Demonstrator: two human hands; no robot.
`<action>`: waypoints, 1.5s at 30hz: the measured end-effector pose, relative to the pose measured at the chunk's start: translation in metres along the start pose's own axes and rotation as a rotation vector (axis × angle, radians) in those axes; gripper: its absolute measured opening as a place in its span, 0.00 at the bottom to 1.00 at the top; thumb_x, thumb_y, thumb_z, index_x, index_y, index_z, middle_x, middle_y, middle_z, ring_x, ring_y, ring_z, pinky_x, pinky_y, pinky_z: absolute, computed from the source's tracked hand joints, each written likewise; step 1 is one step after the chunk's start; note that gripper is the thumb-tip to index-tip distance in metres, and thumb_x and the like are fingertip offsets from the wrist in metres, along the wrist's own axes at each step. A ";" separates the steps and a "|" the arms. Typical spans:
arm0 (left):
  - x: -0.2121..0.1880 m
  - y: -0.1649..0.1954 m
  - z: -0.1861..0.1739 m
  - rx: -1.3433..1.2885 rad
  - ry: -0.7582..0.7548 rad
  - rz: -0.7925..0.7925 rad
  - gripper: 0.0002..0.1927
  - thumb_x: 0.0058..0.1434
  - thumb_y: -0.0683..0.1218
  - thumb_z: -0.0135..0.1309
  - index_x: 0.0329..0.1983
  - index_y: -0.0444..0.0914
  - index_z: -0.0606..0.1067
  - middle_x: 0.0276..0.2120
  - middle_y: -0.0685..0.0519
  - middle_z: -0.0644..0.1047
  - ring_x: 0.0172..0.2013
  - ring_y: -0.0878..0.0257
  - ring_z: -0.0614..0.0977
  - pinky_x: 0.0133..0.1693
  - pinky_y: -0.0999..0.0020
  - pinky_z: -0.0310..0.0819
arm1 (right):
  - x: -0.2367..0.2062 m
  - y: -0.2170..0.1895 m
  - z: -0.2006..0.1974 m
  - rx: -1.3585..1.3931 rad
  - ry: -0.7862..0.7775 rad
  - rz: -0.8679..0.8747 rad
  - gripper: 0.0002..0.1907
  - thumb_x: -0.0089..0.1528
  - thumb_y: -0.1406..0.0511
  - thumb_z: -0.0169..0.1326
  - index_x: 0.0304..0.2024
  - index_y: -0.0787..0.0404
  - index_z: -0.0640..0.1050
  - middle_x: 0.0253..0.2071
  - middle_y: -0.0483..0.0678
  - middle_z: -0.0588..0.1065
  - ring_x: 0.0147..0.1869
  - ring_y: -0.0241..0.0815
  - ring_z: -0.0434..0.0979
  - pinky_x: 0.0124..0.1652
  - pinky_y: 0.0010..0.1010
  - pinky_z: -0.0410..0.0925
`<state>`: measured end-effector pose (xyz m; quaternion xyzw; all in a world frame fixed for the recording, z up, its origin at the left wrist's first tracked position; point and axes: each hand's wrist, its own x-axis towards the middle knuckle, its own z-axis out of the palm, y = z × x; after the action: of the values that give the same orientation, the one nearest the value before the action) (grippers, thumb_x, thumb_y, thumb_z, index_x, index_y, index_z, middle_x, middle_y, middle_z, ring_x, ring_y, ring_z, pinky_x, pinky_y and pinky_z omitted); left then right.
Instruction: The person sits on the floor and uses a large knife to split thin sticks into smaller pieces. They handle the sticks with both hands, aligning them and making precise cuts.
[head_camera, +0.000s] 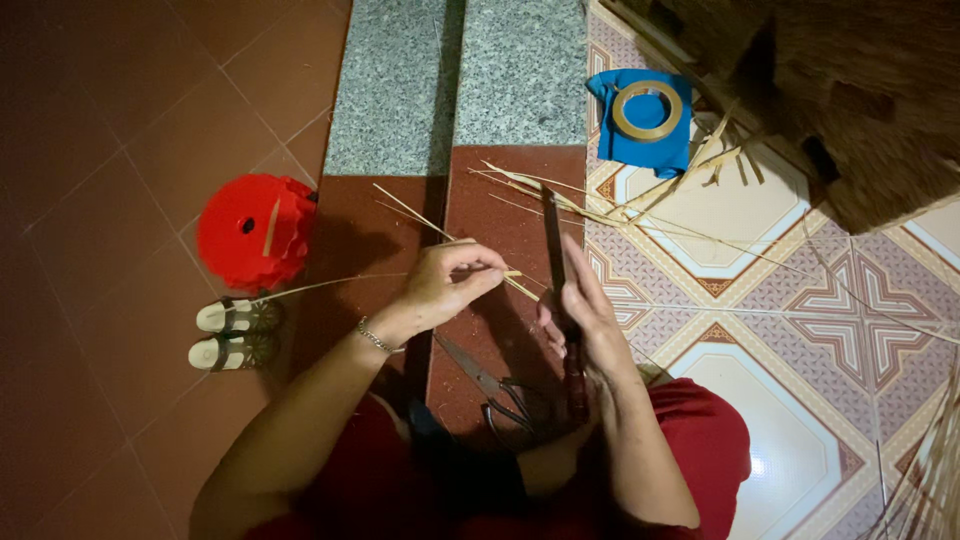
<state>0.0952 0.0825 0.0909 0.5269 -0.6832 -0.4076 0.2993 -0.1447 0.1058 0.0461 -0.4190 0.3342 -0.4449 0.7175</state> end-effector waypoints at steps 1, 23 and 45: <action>0.000 0.002 0.000 -0.015 0.012 0.043 0.05 0.63 0.45 0.60 0.39 0.39 0.82 0.34 0.57 0.81 0.32 0.70 0.80 0.34 0.73 0.75 | -0.002 -0.002 0.002 0.103 -0.063 0.022 0.37 0.68 0.49 0.45 0.75 0.54 0.54 0.27 0.49 0.71 0.21 0.33 0.64 0.19 0.24 0.60; -0.006 0.020 0.002 -0.054 0.007 0.100 0.04 0.64 0.43 0.61 0.38 0.37 0.80 0.31 0.58 0.79 0.31 0.72 0.78 0.32 0.74 0.73 | -0.012 0.018 0.002 0.694 -0.447 0.117 0.35 0.72 0.49 0.47 0.73 0.63 0.58 0.32 0.58 0.71 0.21 0.34 0.63 0.20 0.26 0.62; -0.008 0.027 0.001 -0.015 -0.012 0.058 0.07 0.64 0.46 0.61 0.38 0.37 0.81 0.27 0.59 0.76 0.26 0.73 0.73 0.27 0.74 0.67 | -0.015 0.029 -0.009 0.674 -0.461 0.151 0.36 0.71 0.46 0.44 0.72 0.61 0.58 0.32 0.54 0.70 0.22 0.34 0.61 0.23 0.26 0.61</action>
<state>0.0833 0.0936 0.1138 0.5021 -0.6969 -0.4069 0.3108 -0.1472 0.1240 0.0175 -0.2239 0.0301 -0.3700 0.9011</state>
